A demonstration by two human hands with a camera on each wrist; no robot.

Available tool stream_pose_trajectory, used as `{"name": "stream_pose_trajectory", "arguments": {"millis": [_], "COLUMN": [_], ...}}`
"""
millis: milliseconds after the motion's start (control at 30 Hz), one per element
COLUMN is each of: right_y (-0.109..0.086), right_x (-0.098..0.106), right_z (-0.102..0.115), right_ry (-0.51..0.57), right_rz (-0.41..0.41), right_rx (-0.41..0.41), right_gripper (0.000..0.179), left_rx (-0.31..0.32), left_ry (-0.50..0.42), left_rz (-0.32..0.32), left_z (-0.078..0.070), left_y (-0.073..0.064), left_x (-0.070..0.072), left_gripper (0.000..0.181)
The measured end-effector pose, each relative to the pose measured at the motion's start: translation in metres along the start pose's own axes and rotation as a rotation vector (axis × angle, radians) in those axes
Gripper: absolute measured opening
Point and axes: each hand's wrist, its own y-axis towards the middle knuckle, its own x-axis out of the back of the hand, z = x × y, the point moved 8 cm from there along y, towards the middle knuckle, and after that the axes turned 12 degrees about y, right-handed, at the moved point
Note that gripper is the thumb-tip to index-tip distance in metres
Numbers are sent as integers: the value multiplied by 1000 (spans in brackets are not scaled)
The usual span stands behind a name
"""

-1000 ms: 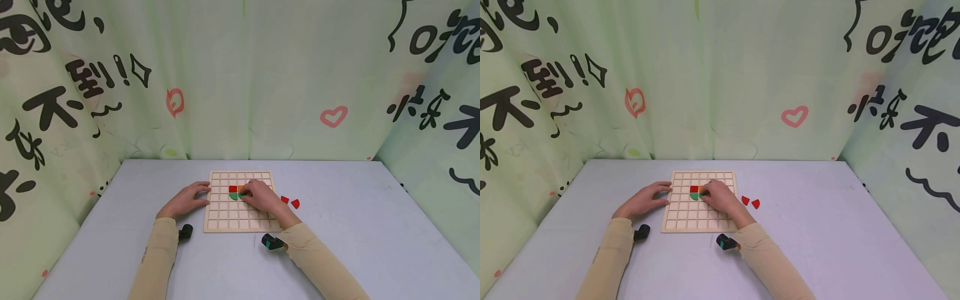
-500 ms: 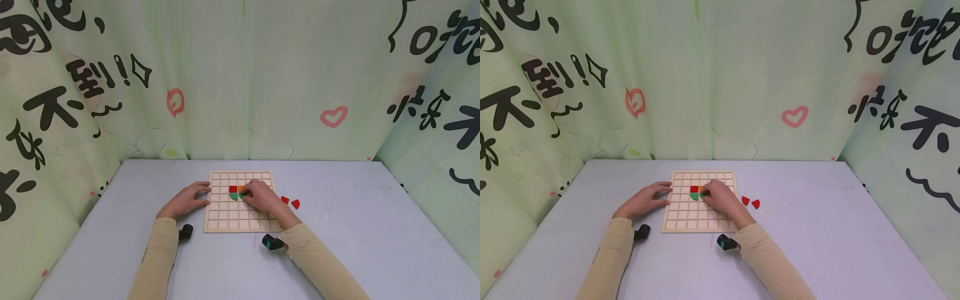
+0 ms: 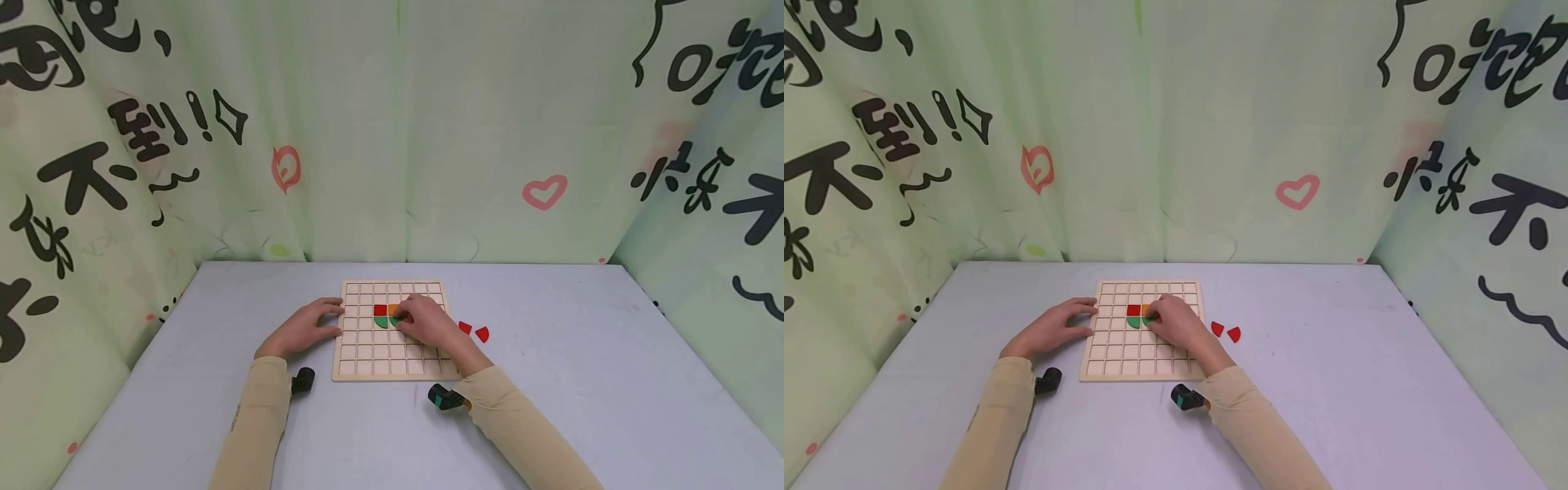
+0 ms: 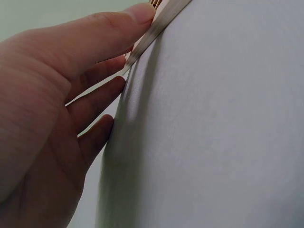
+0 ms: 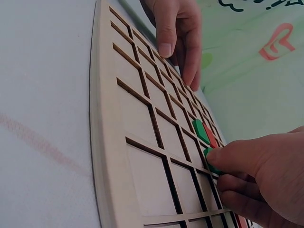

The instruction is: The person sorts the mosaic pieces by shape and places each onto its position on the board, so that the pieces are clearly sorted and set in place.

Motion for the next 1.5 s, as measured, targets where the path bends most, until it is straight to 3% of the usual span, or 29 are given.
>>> {"name": "stream_pose_trajectory", "arguments": {"millis": [300, 633, 867, 1300, 1500], "right_y": [-3, -9, -19, -45, -59], "right_x": [4, 9, 21, 40, 52], "right_z": [-1, -8, -8, -33, -44], "right_ry": [8, 15, 42, 101, 98], "right_rz": [-30, -44, -85, -112, -142], "right_rx": [-2, -43, -38, -146, -144], "right_gripper": [13, 17, 17, 20, 20], "left_rx": [-39, -32, -30, -11, 0], "left_ry": [2, 8, 1, 10, 5], "left_rz": [-18, -17, -17, -10, -4], "left_z": [-2, -3, -2, -1, -1], "left_y": [-1, -2, -2, 0, -1], "left_x": [1, 1, 0, 0, 1], "left_gripper": [48, 48, 48, 49, 50]}}
